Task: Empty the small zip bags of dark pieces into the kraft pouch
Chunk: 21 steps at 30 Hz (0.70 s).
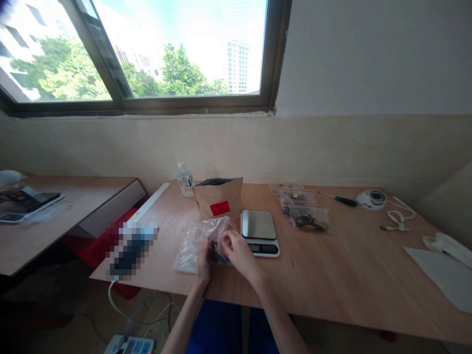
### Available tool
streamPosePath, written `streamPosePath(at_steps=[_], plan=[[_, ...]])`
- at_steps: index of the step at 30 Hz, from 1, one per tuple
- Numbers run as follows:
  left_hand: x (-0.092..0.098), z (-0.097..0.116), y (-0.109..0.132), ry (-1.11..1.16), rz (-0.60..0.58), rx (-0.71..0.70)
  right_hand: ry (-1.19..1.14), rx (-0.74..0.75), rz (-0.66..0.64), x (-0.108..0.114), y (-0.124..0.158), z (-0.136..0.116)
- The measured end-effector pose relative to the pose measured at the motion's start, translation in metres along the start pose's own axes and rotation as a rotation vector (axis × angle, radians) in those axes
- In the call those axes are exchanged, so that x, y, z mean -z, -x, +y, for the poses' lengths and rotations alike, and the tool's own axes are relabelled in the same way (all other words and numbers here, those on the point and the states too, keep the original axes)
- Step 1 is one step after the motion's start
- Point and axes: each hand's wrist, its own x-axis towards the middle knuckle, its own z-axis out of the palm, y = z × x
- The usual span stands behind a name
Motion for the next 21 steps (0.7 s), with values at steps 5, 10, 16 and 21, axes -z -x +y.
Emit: streamPosePath(at_steps=[5, 10, 16, 21], plan=[[-0.009, 0.022, 0.004, -0.022, -0.193, -0.049, -0.163, 0.067, -0.248, 0.007, -0.005, 0.009], [-0.020, 0.046, 0.004, -0.153, -0.275, -0.171, -0.281, -0.032, -0.325, 0.009, -0.007, 0.003], [-0.024, 0.068, 0.005, -0.213, -0.326, -0.185, -0.479, -0.098, -0.279, 0.005, -0.010, 0.006], [-0.012, 0.072, 0.012, -0.076, -0.455, 0.067, -0.476, -0.236, -0.089, 0.006, -0.009, 0.024]])
